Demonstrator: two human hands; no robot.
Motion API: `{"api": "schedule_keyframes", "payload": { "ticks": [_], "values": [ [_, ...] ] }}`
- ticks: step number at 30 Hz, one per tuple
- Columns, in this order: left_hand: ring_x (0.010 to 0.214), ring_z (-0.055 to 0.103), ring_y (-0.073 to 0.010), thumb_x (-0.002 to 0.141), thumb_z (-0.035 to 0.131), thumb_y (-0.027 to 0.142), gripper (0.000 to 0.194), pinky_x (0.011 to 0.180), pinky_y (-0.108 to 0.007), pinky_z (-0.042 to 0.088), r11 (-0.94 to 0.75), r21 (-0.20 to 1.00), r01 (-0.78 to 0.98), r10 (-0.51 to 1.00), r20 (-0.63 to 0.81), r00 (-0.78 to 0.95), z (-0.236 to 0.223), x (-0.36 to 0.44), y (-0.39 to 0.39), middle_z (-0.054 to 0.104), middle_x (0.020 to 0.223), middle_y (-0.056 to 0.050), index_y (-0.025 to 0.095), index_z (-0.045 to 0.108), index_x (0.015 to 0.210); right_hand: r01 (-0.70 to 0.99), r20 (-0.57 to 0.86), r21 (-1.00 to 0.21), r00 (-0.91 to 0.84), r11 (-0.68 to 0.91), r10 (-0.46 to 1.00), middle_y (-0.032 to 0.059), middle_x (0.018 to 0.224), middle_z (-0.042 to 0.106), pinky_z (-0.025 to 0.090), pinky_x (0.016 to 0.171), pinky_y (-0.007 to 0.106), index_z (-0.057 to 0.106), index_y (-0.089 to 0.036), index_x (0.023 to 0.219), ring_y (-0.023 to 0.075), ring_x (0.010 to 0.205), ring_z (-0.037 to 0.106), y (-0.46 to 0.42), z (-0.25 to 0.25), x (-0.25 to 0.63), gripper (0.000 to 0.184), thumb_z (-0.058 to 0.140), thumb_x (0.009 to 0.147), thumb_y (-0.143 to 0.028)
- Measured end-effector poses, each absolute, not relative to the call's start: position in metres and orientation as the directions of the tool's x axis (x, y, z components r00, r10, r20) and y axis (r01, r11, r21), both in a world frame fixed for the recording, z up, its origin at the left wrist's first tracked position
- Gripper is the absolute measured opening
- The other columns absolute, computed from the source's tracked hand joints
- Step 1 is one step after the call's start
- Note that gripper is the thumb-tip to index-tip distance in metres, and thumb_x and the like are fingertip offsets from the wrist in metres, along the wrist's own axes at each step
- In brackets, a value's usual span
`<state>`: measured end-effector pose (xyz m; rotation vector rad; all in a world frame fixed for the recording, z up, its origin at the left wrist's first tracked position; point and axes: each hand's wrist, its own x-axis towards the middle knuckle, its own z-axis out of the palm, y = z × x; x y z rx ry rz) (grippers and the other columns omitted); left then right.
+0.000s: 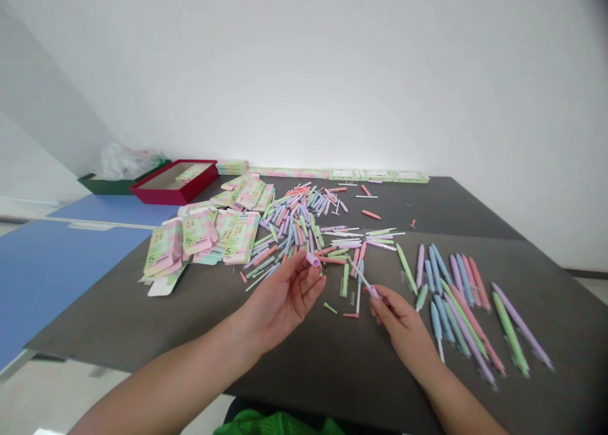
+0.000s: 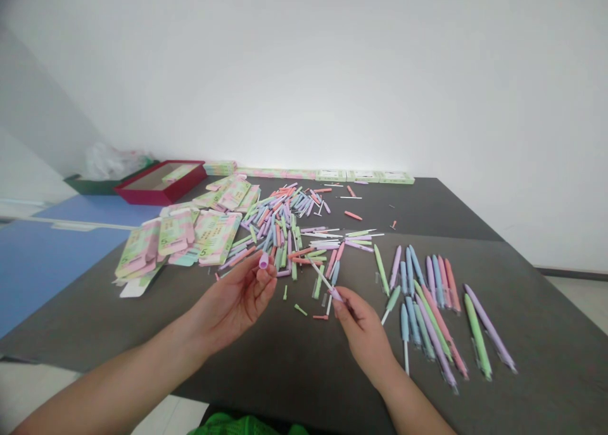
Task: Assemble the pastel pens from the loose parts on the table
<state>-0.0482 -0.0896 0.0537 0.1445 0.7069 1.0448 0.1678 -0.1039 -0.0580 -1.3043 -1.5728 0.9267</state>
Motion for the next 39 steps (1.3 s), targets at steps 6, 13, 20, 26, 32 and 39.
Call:
{"api": "schedule_keyframes", "payload": {
  "ticks": [6, 13, 20, 26, 32, 39],
  "values": [
    [0.062, 0.066, -0.0072, 0.088, 0.049, 0.022, 0.017, 0.069, -0.020, 0.056, 0.465, 0.548, -0.696, 0.874, -0.407, 0.265, 0.041, -0.043, -0.080, 0.067, 0.069, -0.002, 0.011, 0.059, 0.081, 0.335, 0.163, -0.926, -0.056, 0.173, 0.985, 0.0002, 0.070, 0.059, 0.044, 0.060, 0.024, 0.062, -0.019, 0.102, 0.0145, 0.064, 0.054, -0.105, -0.057, 0.168, 0.028, 0.049, 0.086, -0.038],
    [0.061, 0.065, -0.0074, 0.086, 0.051, 0.022, 0.017, 0.067, -0.019, 0.055, 0.344, 0.712, -0.612, 0.922, -0.378, 0.079, 0.008, -0.037, -0.062, 0.066, 0.067, -0.002, 0.011, 0.059, 0.074, 0.386, 0.159, -0.903, -0.103, 0.186, 0.982, 0.0034, 0.079, 0.064, 0.046, 0.065, 0.026, 0.062, -0.018, 0.101, 0.0168, 0.071, 0.058, -0.105, -0.059, 0.167, 0.030, 0.047, 0.086, -0.039],
    [0.063, 0.064, -0.0076, 0.085, 0.053, 0.024, 0.018, 0.068, -0.020, 0.054, 0.298, 0.757, -0.581, 0.944, -0.324, 0.062, 0.006, -0.033, -0.060, 0.065, 0.071, -0.003, 0.011, 0.059, 0.074, 0.450, 0.150, -0.871, -0.139, 0.197, 0.979, 0.0042, 0.086, 0.066, 0.046, 0.072, 0.027, 0.063, -0.018, 0.100, 0.0181, 0.079, 0.060, -0.104, -0.055, 0.166, 0.031, 0.045, 0.086, -0.039],
    [0.064, 0.063, -0.0077, 0.084, 0.054, 0.026, 0.018, 0.070, -0.020, 0.052, 0.286, 0.792, -0.539, 0.952, -0.301, 0.062, 0.003, -0.034, -0.059, 0.065, 0.072, -0.003, 0.012, 0.061, 0.076, 0.470, 0.164, -0.853, -0.176, 0.229, 0.971, 0.0054, 0.094, 0.066, 0.045, 0.078, 0.027, 0.061, -0.018, 0.100, 0.0192, 0.090, 0.060, -0.103, -0.058, 0.166, 0.029, 0.044, 0.088, -0.037],
    [0.066, 0.063, -0.0101, 0.079, 0.059, 0.035, 0.023, 0.072, -0.023, 0.049, 0.205, 0.903, -0.377, 0.979, -0.196, 0.062, 0.000, -0.032, -0.060, 0.068, 0.074, -0.003, 0.013, 0.061, 0.077, 0.514, 0.200, -0.815, -0.185, 0.268, 0.962, 0.0065, 0.098, 0.067, 0.047, 0.078, 0.029, 0.061, -0.018, 0.102, 0.0196, 0.091, 0.061, -0.102, -0.060, 0.166, 0.028, 0.043, 0.089, -0.035],
    [0.073, 0.063, -0.0144, 0.079, 0.057, 0.036, 0.021, 0.076, -0.027, 0.047, -0.014, 0.999, -0.030, 0.999, 0.015, 0.032, -0.009, -0.026, -0.062, 0.067, 0.075, -0.002, 0.015, 0.060, 0.077, 0.641, 0.351, -0.642, -0.242, 0.421, 0.905, 0.0077, 0.100, 0.066, 0.046, 0.080, 0.031, 0.060, -0.019, 0.105, 0.0202, 0.092, 0.061, -0.101, -0.066, 0.164, 0.025, 0.042, 0.090, -0.028]
  ]
}}
